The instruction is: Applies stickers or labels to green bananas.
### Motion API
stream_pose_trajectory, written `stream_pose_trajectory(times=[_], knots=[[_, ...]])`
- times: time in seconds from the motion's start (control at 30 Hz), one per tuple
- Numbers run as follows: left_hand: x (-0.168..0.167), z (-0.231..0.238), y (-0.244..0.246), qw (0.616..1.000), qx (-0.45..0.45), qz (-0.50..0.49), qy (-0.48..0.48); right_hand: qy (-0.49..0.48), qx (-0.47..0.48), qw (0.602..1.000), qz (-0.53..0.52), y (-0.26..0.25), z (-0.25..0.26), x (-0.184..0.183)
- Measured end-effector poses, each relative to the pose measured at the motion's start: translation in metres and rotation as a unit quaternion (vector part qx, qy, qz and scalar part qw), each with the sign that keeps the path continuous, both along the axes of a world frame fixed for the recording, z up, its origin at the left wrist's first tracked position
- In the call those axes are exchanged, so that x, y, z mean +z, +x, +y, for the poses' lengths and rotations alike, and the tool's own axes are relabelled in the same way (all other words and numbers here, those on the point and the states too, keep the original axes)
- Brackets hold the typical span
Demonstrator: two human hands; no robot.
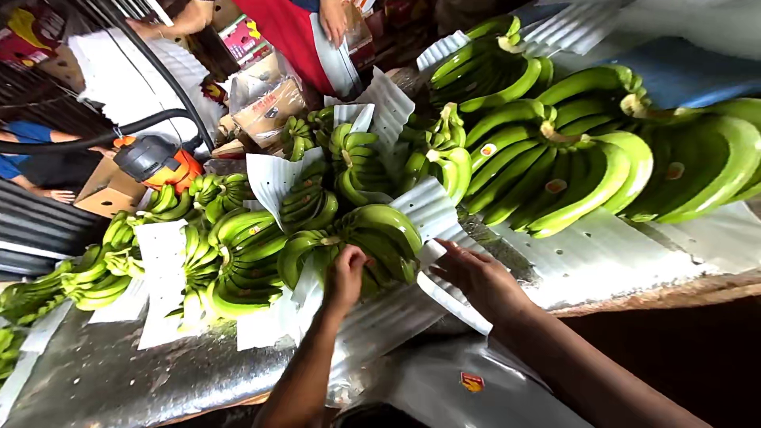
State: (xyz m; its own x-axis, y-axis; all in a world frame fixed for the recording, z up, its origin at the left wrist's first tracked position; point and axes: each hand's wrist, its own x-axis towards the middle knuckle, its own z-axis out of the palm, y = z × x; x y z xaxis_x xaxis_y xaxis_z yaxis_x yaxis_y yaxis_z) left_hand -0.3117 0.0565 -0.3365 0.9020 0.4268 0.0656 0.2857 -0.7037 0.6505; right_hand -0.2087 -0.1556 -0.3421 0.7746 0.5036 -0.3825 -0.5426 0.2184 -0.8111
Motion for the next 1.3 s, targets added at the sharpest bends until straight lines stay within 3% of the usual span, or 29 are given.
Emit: stream_pose_trajectory(times=[0.07, 0.13, 0.27, 0.37, 0.43, 0.5, 0.57, 0.63, 0.8, 0.9, 0.97, 1.07, 1.13, 1.23, 1.3], knots=[[-0.004, 0.026, 0.01, 0.984, 0.018, 0.176, 0.031, -0.021, 0.001, 0.998, -0.064, 0.008, -0.005, 0.001], [-0.022, 0.037, 0.019, 0.964, 0.001, 0.251, 0.087, -0.037, 0.012, 0.993, -0.115, 0.009, -0.004, 0.004], [-0.045, 0.03, 0.03, 0.934, -0.008, 0.273, 0.232, -0.025, 0.013, 0.99, -0.139, 0.005, 0.0, 0.008], [-0.04, 0.026, 0.034, 0.928, 0.004, 0.262, 0.266, -0.03, 0.001, 0.991, -0.129, 0.006, -0.002, 0.003], [-0.025, 0.019, 0.034, 0.957, -0.023, 0.211, 0.196, -0.05, 0.007, 0.994, -0.097, 0.007, -0.003, 0.003], [-0.013, 0.001, 0.029, 0.992, -0.087, 0.033, 0.081, -0.054, 0.013, 0.997, -0.062, 0.008, -0.002, 0.003], [-0.01, -0.025, 0.027, 0.979, -0.165, -0.12, 0.023, -0.052, 0.021, 0.998, -0.036, 0.006, 0.001, 0.001], [-0.011, -0.045, 0.027, 0.959, -0.2, -0.181, 0.083, -0.05, 0.03, 0.998, -0.035, 0.004, 0.004, -0.001], [-0.037, -0.054, 0.024, 0.898, -0.177, -0.3, 0.268, -0.043, 0.027, 0.999, -0.008, -0.001, 0.005, -0.004], [-0.053, -0.051, 0.017, 0.878, -0.189, -0.346, 0.271, -0.035, 0.031, 0.998, 0.049, -0.004, 0.006, -0.008], [-0.059, -0.052, 0.014, 0.888, -0.194, -0.337, 0.245, -0.049, 0.035, 0.996, 0.059, -0.006, 0.007, -0.011], [-0.062, -0.051, 0.009, 0.907, -0.202, -0.305, 0.208, -0.084, 0.071, 0.994, 0.001, -0.009, 0.006, -0.012], [-0.065, -0.048, 0.005, 0.898, -0.215, -0.316, 0.217, -0.098, 0.096, 0.99, -0.028, -0.012, 0.005, -0.011], [-0.073, -0.046, 0.002, 0.875, -0.223, -0.358, 0.237, -0.083, 0.096, 0.992, 0.029, -0.012, 0.006, -0.012], [-0.078, -0.047, 0.002, 0.88, -0.211, -0.376, 0.2, -0.069, 0.072, 0.993, 0.068, -0.012, 0.007, -0.016]])
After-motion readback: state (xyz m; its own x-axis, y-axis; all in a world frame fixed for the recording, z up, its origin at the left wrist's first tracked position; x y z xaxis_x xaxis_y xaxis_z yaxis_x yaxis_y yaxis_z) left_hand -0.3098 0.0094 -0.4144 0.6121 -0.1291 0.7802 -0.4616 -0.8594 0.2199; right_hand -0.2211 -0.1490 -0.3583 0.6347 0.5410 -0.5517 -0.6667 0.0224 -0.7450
